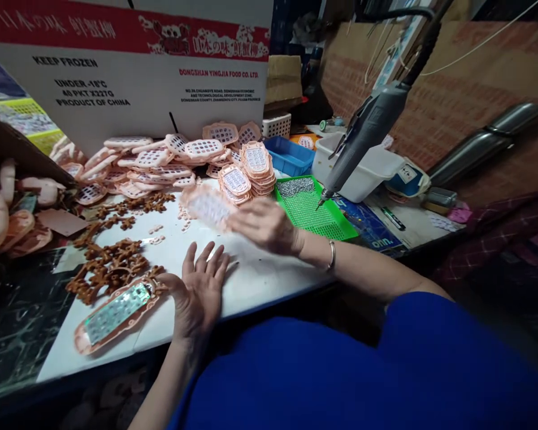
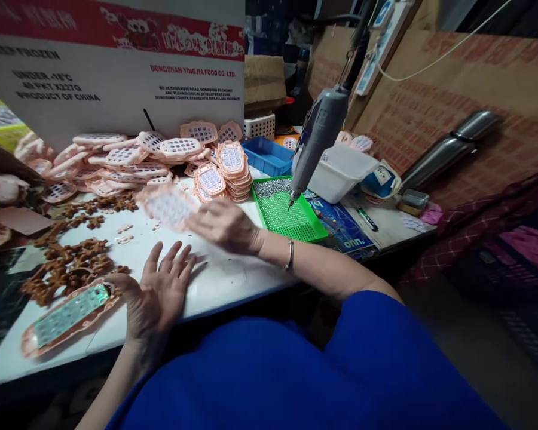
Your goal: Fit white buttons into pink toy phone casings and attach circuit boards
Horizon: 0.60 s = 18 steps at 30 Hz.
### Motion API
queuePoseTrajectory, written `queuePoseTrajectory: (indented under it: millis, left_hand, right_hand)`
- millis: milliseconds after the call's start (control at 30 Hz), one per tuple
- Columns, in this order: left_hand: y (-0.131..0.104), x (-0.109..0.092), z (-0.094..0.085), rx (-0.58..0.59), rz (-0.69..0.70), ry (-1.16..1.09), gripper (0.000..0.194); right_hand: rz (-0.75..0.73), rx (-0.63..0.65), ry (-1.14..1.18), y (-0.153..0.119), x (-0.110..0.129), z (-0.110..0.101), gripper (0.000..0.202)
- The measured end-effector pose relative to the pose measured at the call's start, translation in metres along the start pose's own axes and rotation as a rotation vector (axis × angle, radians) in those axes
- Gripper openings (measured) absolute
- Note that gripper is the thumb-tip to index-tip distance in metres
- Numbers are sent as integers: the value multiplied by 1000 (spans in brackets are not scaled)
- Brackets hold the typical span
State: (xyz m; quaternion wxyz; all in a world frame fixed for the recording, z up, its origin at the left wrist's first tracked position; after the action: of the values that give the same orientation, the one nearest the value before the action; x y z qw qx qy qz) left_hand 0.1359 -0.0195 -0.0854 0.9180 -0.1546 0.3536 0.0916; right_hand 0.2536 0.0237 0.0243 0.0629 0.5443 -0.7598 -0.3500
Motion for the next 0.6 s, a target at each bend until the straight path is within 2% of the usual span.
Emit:
queuePoseTrajectory:
  millis: [67, 167, 233, 300, 367, 467, 533, 600]
  left_hand:
    - [1, 2, -3, -6, -17, 32, 71]
    - [0, 4, -5, -4, -29, 57, 65]
    - [0, 4, -6, -12, -38, 56, 62]
    - [-1, 3, -6, -18, -43, 49, 59]
    - [-1, 2, -6, -12, -48, 49, 57]
    - [-2, 1, -5, 2, -57, 65, 58]
    - [-3, 1, -4, 4, -67, 78, 55]
    - [-6, 2, -2, -5, -86, 95, 49]
  right_hand:
    - [278, 133, -47, 6, -57, 7, 32]
    - [571, 208, -115, 7, -123, 15, 35]
    - [685, 259, -130, 5, -149, 25, 34]
    - [753, 317, -129, 2, -163, 37, 33]
    - [775, 365, -134, 0, -164, 45, 34]
    - [761, 407, -153, -2, -147, 43, 32]
    - [677, 375, -132, -2, -122, 29, 30]
    - [499, 262, -67, 0, -85, 1, 30]
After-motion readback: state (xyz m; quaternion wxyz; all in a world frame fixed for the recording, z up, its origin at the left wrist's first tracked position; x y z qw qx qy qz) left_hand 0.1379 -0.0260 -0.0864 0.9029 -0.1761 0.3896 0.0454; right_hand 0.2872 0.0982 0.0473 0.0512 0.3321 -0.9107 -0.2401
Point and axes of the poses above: each hand's wrist, its own y-axis towards the middle knuckle, its own z-axis out of the palm, x = y × z, the point moved 8 cm from there along y, towards the middle knuckle, and after that the axes turned 2 degrees about x, right-handed, at the moved point
